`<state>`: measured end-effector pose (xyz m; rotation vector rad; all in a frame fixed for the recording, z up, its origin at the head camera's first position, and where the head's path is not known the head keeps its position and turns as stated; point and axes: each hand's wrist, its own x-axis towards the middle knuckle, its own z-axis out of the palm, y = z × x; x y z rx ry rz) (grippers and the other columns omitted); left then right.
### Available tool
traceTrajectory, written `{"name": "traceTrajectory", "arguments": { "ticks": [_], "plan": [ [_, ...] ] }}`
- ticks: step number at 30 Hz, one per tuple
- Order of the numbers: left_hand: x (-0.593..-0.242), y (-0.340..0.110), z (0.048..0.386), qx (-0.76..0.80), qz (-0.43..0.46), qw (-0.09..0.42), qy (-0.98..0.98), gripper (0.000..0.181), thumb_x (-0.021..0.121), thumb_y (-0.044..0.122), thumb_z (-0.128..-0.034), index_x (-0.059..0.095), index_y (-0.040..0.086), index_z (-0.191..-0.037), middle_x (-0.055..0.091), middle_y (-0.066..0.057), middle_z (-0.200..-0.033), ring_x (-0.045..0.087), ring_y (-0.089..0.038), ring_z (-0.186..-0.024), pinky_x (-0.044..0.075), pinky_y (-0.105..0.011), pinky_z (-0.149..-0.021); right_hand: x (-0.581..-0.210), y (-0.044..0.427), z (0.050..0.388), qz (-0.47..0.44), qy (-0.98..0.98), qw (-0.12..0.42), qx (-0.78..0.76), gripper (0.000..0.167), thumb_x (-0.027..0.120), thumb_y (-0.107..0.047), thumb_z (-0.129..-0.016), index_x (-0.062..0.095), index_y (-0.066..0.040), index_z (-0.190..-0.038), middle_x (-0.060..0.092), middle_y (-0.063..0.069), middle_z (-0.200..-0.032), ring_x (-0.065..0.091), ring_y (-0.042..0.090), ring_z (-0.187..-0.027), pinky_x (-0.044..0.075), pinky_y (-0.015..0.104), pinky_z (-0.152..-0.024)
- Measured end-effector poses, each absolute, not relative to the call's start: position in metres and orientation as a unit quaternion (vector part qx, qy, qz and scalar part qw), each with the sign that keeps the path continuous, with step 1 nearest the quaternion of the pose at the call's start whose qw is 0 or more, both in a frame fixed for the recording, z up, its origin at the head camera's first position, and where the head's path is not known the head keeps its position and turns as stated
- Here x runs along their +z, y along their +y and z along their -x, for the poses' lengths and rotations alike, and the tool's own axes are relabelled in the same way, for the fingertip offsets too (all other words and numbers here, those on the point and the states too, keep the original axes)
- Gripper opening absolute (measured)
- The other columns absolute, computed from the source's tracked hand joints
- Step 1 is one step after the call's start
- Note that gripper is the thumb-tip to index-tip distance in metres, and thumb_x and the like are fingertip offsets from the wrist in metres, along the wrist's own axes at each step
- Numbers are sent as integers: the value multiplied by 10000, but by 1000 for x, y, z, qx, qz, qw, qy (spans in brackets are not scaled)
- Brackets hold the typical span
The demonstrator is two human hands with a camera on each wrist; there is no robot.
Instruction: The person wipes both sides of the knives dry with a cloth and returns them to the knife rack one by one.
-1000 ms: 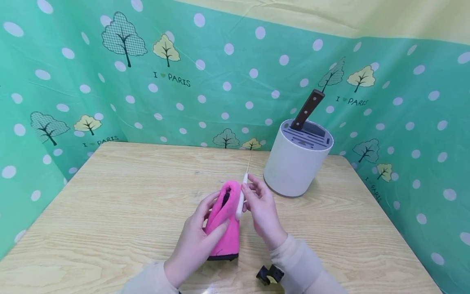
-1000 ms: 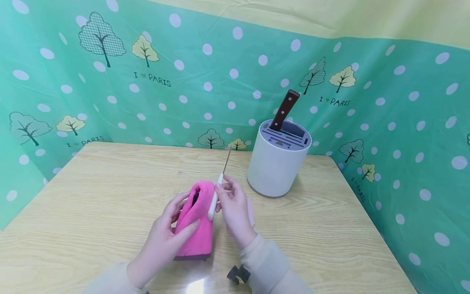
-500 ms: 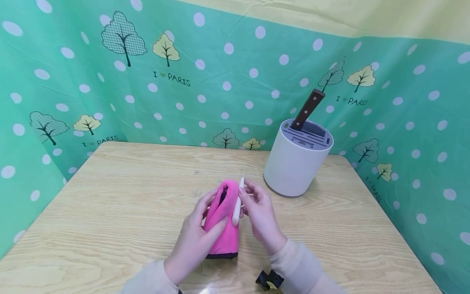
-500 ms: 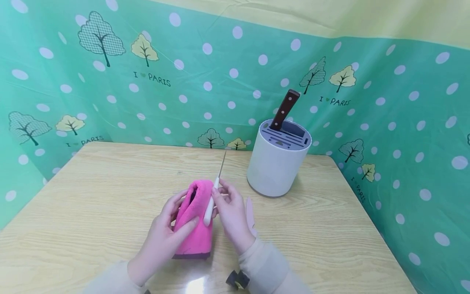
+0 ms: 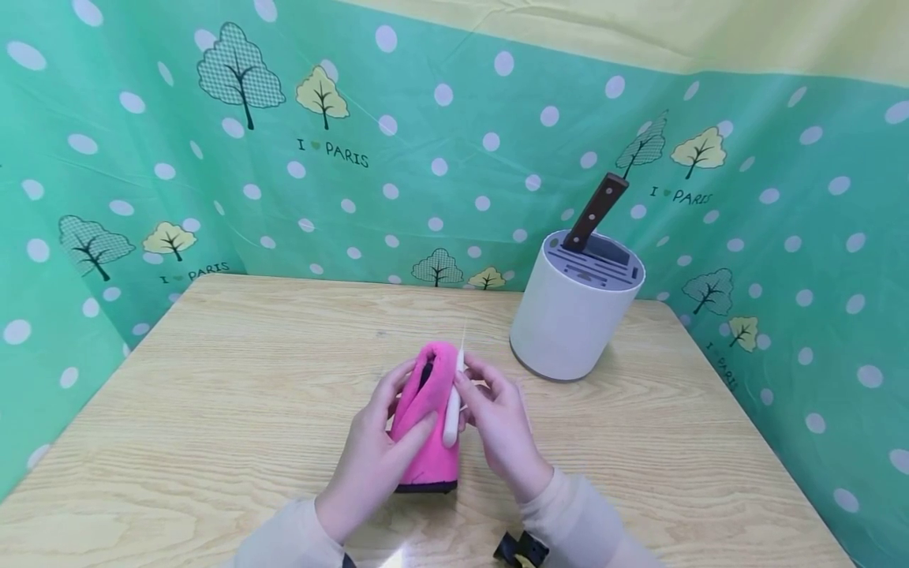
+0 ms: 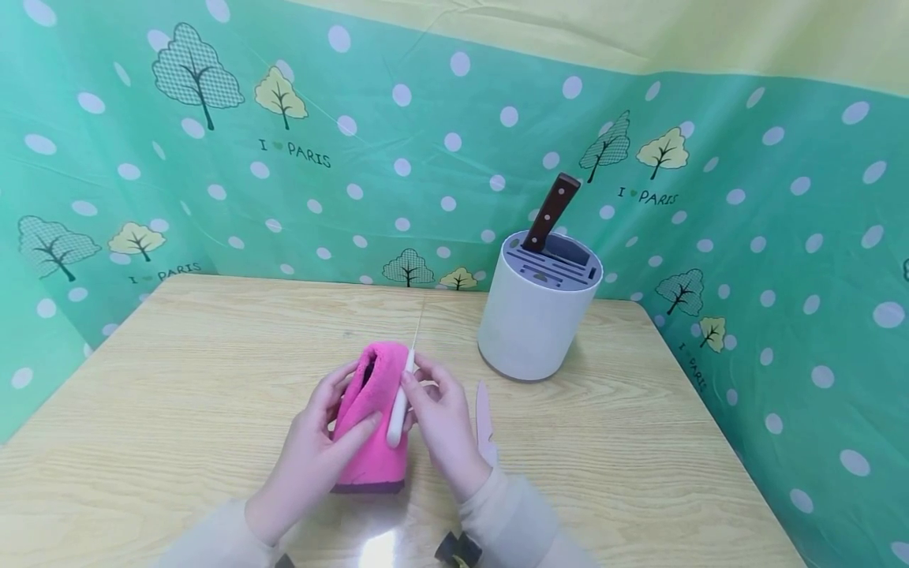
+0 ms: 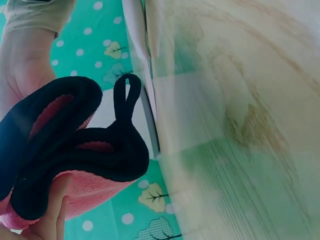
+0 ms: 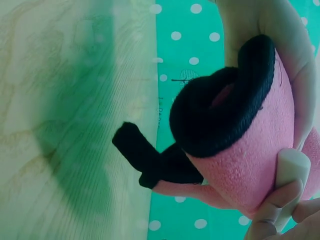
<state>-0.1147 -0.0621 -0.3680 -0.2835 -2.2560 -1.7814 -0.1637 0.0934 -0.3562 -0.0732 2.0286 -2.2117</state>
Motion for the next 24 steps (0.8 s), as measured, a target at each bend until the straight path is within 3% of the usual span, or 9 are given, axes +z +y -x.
{"name": "traceTrajectory", "arguments": {
  "ticks": [24],
  "plan": [
    [-367,-69,129,-607,53,107,-785,639,697,79,-912,420,234,-1467,575,-95,-1390,641,-270,-1091,604,-280,-772,-362,87,151,48,672,99,-732,518,599,-100,-975,440,54,-1443,519,108,-1112,548,93,-701,524,207,-575]
  ]
}}
